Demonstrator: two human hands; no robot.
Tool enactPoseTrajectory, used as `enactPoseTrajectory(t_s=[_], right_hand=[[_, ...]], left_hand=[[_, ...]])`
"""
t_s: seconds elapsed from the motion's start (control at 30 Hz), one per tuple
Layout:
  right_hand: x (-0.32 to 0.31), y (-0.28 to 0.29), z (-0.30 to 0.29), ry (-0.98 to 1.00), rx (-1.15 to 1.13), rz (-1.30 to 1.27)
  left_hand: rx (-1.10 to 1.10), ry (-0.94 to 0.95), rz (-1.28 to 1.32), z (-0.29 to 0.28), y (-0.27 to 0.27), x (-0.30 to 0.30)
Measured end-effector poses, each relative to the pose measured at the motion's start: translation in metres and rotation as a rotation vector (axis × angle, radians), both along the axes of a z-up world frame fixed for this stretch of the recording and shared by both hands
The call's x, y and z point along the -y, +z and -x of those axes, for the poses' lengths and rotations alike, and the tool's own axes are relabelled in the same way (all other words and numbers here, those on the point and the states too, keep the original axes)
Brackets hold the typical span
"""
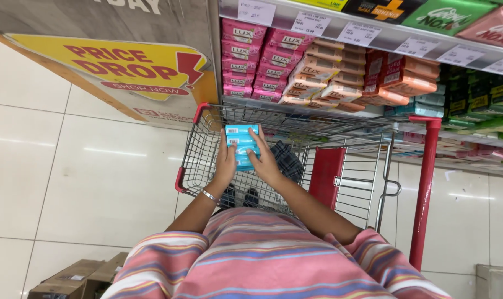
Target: The person takes soap bars from a shopping cart and stacks them onto store shelves, then takes different soap bars off another store shelf and places them into the shopping cart.
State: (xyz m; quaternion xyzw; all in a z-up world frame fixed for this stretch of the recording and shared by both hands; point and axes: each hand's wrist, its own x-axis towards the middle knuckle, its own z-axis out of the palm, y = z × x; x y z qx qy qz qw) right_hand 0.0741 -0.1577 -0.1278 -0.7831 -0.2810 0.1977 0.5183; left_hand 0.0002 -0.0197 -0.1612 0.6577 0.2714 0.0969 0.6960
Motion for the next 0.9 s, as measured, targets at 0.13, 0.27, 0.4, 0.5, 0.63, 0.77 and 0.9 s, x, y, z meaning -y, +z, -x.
enactPoseTrajectory(t_s=[0.13,0.27,0.4,0.5,0.63,0.77,0.9], right_hand=[[0.002,0.004,0.002,0.005,0.009,0.021],[0.003,0.01,0.003,-0.027,0.067,0.044],[-0.003,0.042,-0.006,-0.119,-0.12,0.105],[-0.008,0.064,-0.027,-0.114,0.118,-0.027],[-0.023,0.173,-0.06,-0.197,0.502,-0.309],[-0.035,0.298,-0.087,-0.312,1.039,-0.426],[-0.055,0.369,-0.135,-0.398,1.12,-0.405]], left_hand=[[-0.048,-0.004,0.002,-0.001,0.015,-0.001],[-0.027,0.015,-0.153,-0.002,-0.015,0.0],[0.163,0.053,-0.461,-0.016,0.019,-0.002],[0.256,0.072,-0.545,-0.034,0.087,-0.01],[0.535,0.065,-0.584,-0.077,0.189,-0.028],[0.832,0.086,-0.655,-0.124,0.296,-0.041],[0.979,0.082,-0.647,-0.184,0.357,-0.042]])
